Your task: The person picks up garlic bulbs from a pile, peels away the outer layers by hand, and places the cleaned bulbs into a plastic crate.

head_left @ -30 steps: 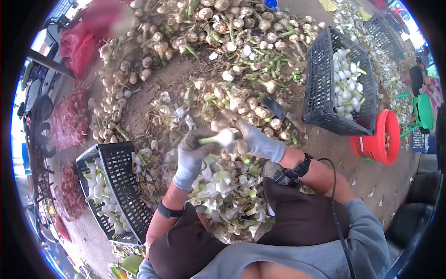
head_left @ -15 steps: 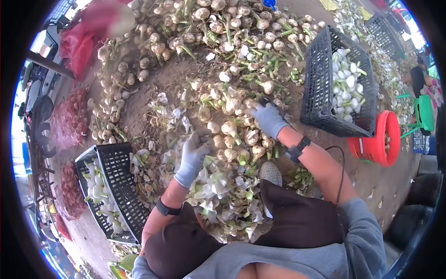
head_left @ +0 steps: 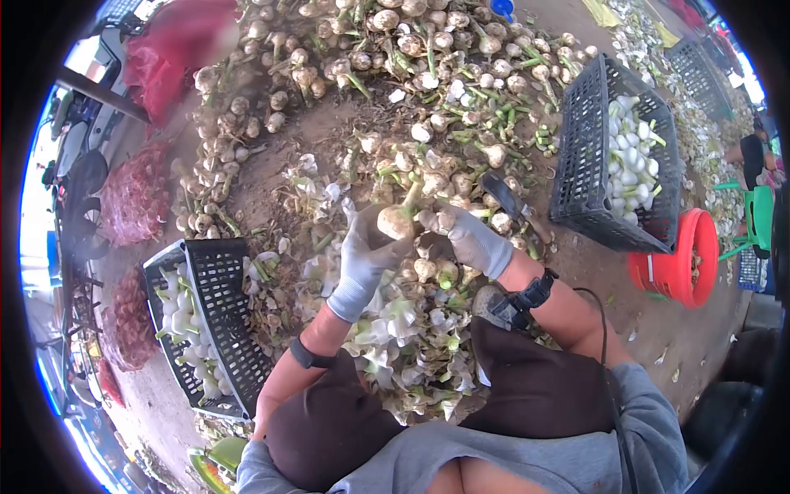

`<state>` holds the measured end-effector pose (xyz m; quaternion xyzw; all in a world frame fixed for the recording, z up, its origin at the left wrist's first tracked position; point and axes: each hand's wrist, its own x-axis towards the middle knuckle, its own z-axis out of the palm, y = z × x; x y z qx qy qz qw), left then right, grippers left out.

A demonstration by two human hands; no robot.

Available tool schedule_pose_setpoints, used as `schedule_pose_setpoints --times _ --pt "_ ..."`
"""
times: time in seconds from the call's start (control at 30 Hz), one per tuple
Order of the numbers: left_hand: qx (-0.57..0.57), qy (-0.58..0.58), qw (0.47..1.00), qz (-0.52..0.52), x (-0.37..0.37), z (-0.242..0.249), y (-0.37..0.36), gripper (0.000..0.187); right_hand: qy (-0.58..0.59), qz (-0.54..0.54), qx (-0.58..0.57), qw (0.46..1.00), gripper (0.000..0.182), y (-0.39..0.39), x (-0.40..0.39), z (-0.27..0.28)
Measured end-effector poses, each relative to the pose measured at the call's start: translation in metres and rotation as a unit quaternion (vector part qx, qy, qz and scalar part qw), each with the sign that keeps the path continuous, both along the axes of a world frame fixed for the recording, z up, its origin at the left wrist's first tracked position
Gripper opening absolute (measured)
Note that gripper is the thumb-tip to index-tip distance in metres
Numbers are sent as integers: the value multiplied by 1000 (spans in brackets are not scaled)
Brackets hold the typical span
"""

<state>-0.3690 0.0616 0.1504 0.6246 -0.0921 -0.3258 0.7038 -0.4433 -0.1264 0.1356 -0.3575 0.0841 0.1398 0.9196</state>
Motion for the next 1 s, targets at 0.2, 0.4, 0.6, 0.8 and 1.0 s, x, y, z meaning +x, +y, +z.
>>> schedule_pose_setpoints --times 0.2,0.4,0.6,0.8,1.0 --pt "128 -236 963 -16 -9 11 0 66 54 -103 -105 988 47 32 4 -15" --pt "138 -220 965 -15 -5 4 15 61 42 -15 -185 982 30 24 2 -17" --pt "-251 359 897 -54 7 -13 25 62 -306 -125 -574 749 12 16 14 -36" --pt "-134 148 968 -153 12 -1 30 47 -70 -51 -148 985 18 38 25 -14" --pt "-98 107 976 -164 18 2 57 45 -148 32 -279 948 19 39 43 3"
